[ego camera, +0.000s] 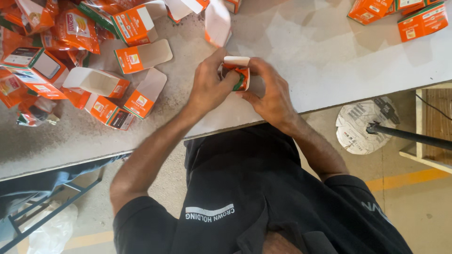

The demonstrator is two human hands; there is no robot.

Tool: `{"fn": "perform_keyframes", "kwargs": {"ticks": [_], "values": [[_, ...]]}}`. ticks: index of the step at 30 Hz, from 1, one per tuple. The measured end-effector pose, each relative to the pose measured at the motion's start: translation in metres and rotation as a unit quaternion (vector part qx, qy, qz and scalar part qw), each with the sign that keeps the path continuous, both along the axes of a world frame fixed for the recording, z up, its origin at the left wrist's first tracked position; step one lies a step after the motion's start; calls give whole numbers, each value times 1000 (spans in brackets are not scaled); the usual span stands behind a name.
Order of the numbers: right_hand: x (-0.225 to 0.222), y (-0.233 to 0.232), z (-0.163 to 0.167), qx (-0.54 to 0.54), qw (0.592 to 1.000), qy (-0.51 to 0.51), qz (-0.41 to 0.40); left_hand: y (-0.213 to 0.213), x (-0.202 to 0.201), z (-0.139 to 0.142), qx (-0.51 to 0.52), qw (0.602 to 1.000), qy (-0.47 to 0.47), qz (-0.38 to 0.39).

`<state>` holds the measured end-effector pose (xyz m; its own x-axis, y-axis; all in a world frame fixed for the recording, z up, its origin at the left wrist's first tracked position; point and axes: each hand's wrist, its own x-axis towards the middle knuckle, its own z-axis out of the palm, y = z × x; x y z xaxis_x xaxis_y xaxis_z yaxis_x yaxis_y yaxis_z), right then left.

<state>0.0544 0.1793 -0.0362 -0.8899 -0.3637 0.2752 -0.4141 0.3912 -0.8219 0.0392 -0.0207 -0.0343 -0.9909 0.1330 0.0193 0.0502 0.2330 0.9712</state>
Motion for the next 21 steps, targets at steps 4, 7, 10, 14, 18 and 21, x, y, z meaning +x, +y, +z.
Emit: {"fn": "perform_keyframes", "kwargs": {"ticks": [4,7,10,14,18,21], "values": [[2,-1,0,-33,999,-5,14,-3,-8,0,-130,991,-7,-29],[0,0,8,3,998,59,26,-3,-7,9,-120,992,0,-47],[-1,-5,15,63,985,154,42,-9,-6,22,-43,996,4,-72],[4,-10,18,174,962,203,51,-29,-8,35,163,963,-121,-177],[5,-12,15,146,973,172,53,-39,-8,32,188,956,-175,-143],[4,-11,14,85,988,126,41,-31,-15,24,159,961,-203,-104]]}}
